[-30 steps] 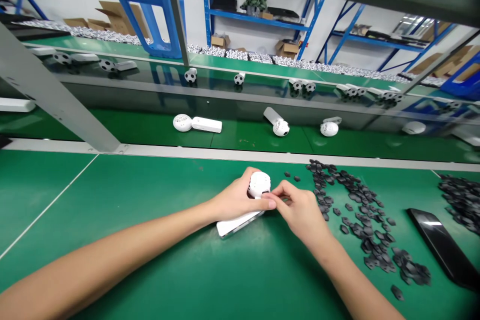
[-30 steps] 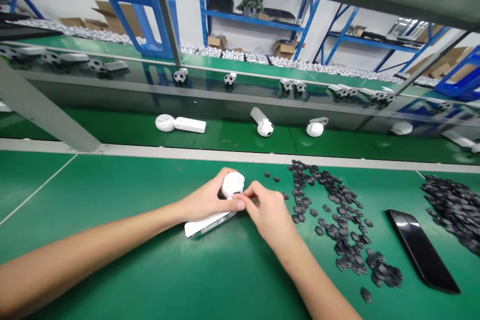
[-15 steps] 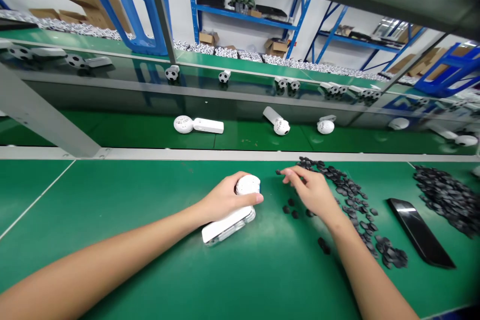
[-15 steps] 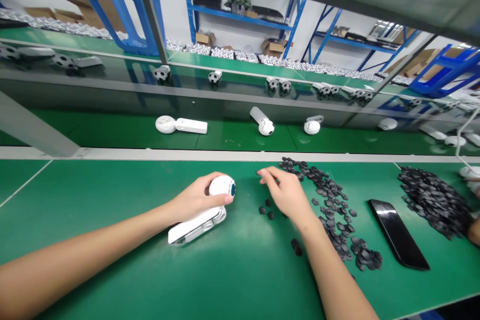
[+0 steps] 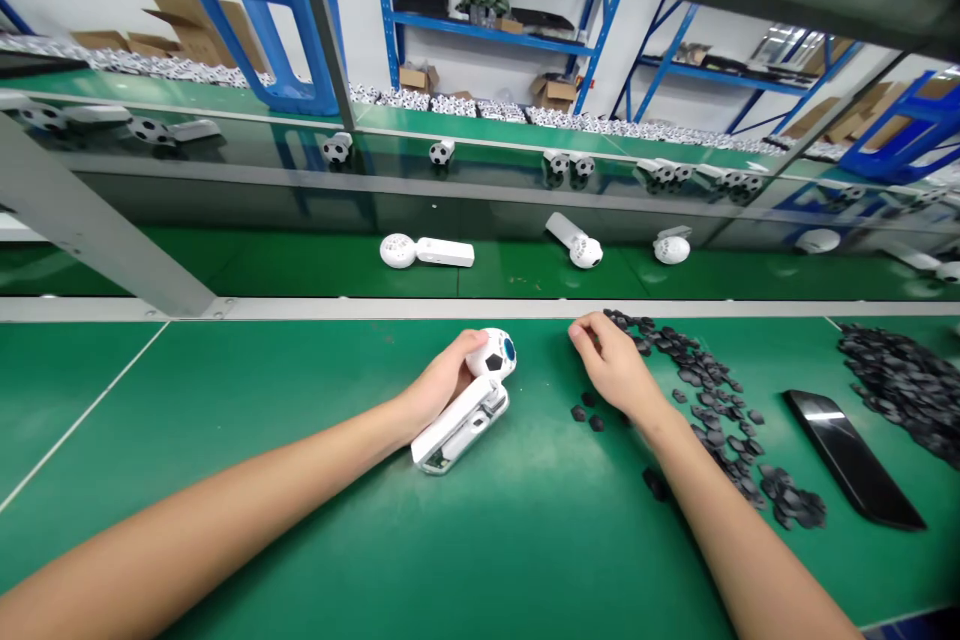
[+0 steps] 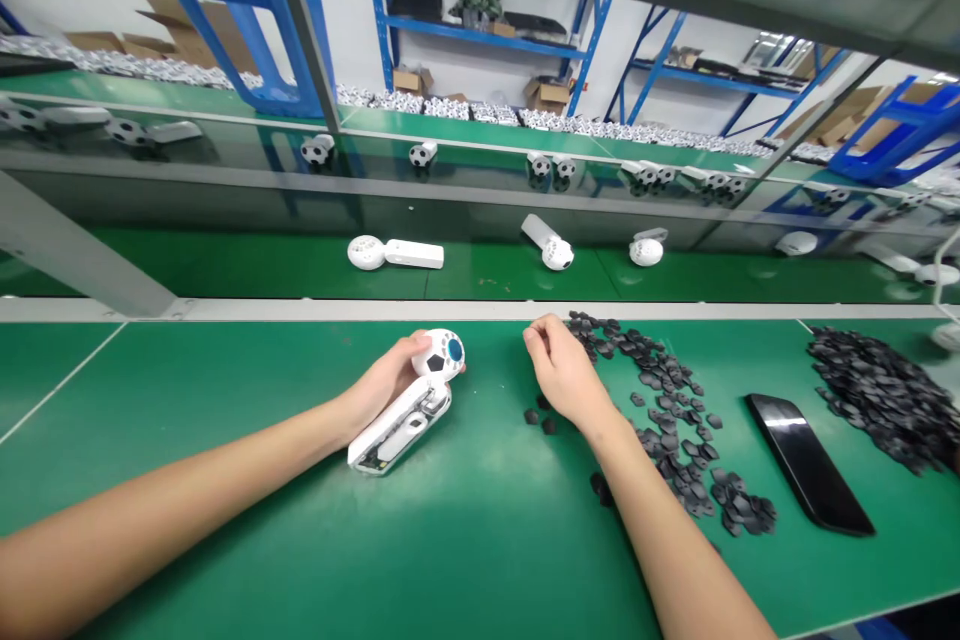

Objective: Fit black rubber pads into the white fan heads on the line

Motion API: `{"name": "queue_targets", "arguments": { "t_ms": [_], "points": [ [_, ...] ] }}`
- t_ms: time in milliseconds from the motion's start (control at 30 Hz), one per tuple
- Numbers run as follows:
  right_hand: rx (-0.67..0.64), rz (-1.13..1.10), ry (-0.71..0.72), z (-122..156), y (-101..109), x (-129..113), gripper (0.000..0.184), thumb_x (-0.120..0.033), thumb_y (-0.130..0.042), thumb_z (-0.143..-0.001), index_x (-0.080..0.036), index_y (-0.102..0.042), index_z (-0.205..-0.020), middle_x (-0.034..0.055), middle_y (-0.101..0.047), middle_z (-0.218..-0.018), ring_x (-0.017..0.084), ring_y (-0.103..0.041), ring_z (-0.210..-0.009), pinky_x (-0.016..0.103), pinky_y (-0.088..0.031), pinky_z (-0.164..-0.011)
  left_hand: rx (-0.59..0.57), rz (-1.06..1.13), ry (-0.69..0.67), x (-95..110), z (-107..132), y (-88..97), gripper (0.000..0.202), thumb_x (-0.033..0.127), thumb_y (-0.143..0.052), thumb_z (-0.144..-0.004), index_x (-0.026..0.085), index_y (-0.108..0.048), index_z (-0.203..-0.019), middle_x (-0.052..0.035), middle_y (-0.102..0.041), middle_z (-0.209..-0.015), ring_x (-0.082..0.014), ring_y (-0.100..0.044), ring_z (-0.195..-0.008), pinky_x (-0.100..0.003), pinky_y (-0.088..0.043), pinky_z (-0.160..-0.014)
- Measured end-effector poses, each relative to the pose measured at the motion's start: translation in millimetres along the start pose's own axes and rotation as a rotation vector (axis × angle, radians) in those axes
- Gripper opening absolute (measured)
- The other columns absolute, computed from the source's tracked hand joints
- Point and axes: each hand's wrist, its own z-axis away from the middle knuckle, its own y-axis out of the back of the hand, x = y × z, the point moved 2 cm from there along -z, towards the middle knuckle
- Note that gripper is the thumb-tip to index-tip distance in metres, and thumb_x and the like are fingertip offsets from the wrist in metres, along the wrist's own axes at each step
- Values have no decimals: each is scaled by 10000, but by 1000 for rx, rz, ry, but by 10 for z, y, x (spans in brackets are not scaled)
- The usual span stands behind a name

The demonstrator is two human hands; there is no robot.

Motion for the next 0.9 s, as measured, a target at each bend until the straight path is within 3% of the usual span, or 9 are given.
{"name": "queue_targets", "arguments": {
  "t_ms": [100, 200, 300, 367, 500, 567, 667, 900],
  "points": [
    [-34, -165, -75, 125, 23, -233, 266, -443, -427, -1090, -228, -567, -1020, 13, -627, -836, 184, -598, -715, 338, -496, -704, -52, 106, 6, 45, 30, -23, 487, 588, -710, -884, 223, -555, -1167, -30, -679, -903, -183, -668, -715, -268, -520, -627],
    [-103, -433, -121, 276, 36, -486, 261, -466, -593, -1024, -216, -667, -1028, 29, -696, -872, 183, -671, -748, 319, -551, -712, -137, 101, -45, 97, 79, -63, 459, 559, -681, -939, 242, -514, -1225, -44, -687, -951, -188, -688, -786, -275, -536, -684],
    [-170, -705, -216, 401, 63, -665, 277, -463, -711, -955, -200, -773, -1017, 57, -768, -884, 209, -744, -819, 323, -620, -770, -201, -2, -155, 173, 162, -108, 488, 522, -640, -986, 259, -445, -1348, -67, -660, -1097, -218, -706, -928, -320, -556, -789],
    [-191, -801, -240, 454, 92, -738, 259, -450, -733, -943, -205, -795, -1001, 59, -787, -889, 206, -759, -835, 312, -636, -787, -230, -189, -261, 241, 237, -136, 548, 489, -616, -1009, 298, -357, -1453, -70, -624, -1174, -240, -694, -1013, -357, -556, -851],
    [-236, -818, -191, 492, 115, -813, 230, -425, -754, -933, -206, -775, -865, 27, -765, -785, 166, -737, -744, 254, -616, -719, -151, -771, -461, 340, 362, -164, 620, 408, -626, -996, 325, -317, -1527, -89, -588, -1237, -247, -635, -1030, -400, -535, -895],
    [-258, -762, -172, 497, 97, -827, 242, -429, -745, -938, -204, -763, -851, 23, -762, -777, 163, -729, -737, 249, -602, -713, -123, -938, -485, 341, 386, -173, 652, 351, -643, -964, 342, -319, -1529, -93, -559, -1298, -243, -623, -1017, -406, -539, -884],
    [-247, -639, -164, 502, 55, -839, 248, -439, -724, -950, -206, -753, -870, 19, -767, -808, 164, -717, -744, 248, -577, -702, -108, -1057, -463, 308, 383, -186, 708, 337, -671, -911, 353, -313, -1521, -83, -543, -1321, -241, -632, -976, -404, -551, -844],
    [-184, -600, -195, 513, -38, -924, 218, -402, -765, -906, -204, -714, -833, -2, -747, -792, 139, -675, -678, 221, -519, -612, -74, -1132, -405, 251, 348, -223, 780, 547, -746, -840, 349, -353, -1484, -65, -554, -1291, -244, -652, -909, -380, -549, -716]
  ]
}}
